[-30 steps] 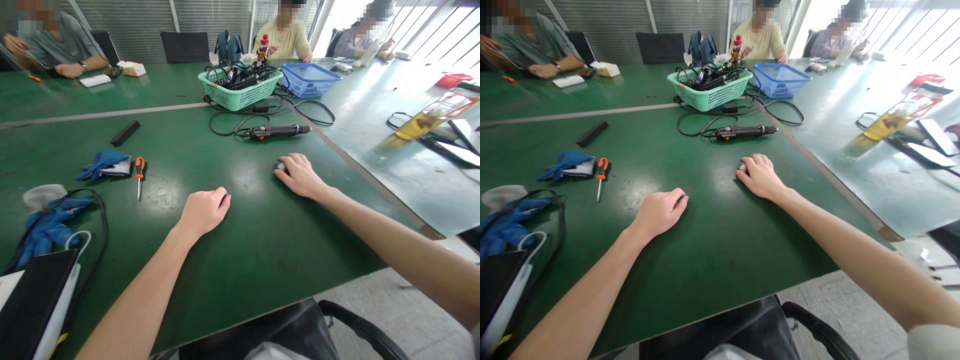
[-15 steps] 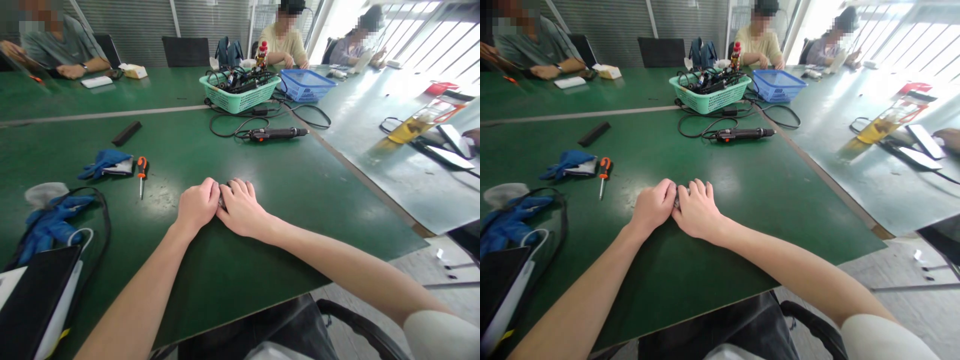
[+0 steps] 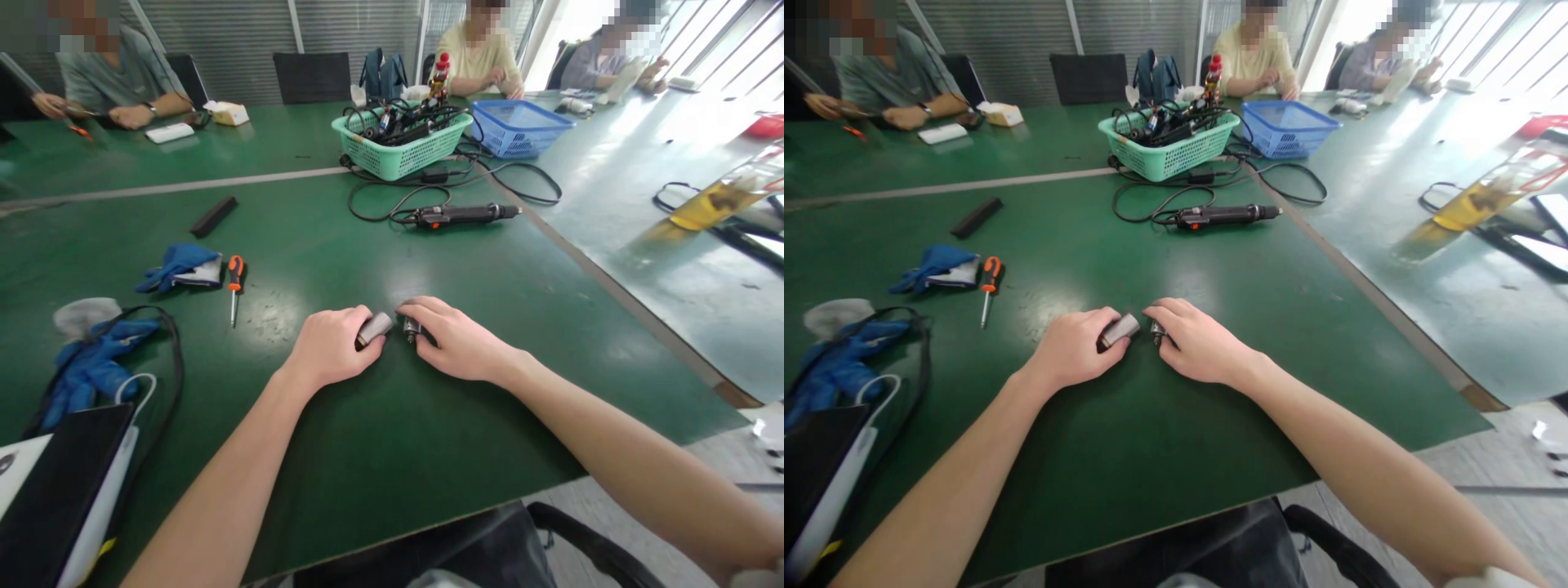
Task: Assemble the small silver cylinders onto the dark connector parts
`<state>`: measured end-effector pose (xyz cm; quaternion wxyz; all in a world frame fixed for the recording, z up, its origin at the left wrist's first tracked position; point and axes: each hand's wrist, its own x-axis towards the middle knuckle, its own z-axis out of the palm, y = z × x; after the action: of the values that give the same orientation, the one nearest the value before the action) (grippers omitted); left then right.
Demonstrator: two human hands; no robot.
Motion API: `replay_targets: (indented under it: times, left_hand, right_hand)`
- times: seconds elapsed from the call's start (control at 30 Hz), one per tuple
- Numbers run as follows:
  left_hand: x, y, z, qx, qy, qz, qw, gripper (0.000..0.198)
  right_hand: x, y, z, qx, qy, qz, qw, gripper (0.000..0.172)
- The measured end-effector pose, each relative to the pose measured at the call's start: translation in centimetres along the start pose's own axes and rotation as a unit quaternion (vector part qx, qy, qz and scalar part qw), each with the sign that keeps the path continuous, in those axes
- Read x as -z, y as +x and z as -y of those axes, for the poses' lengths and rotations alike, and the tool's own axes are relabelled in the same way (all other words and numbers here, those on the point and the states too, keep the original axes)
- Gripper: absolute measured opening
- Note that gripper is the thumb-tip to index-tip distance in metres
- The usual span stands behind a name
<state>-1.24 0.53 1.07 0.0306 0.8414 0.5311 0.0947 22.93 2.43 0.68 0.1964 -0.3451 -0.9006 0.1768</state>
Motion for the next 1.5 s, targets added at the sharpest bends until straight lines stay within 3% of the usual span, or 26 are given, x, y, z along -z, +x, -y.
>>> replay_targets:
  times: [0.27, 0.6, 1.5]
  left_hand:
    - [-1.4, 1.0, -0.3, 0.032, 0.010, -0.025, 0.999, 0.037]
    - [-1.5, 0.9, -0.8, 0.078, 0.011, -0.028, 0.996, 0.041]
    - [-0.8, 0.3, -1.0, 0.087, 0.004, -0.051, 0.995, 0.034]
  right_hand:
    - [0.9, -1.3, -0.4, 0.057, -0.008, 0.012, 0.998, 0.040]
    - [-1.5, -1.3, 1.1, 0.029, -0.034, -0.049, 0.998, 0.026]
    - [-1.9, -0.9, 0.7, 0.040, 0.008, -0.052, 0.998, 0.030]
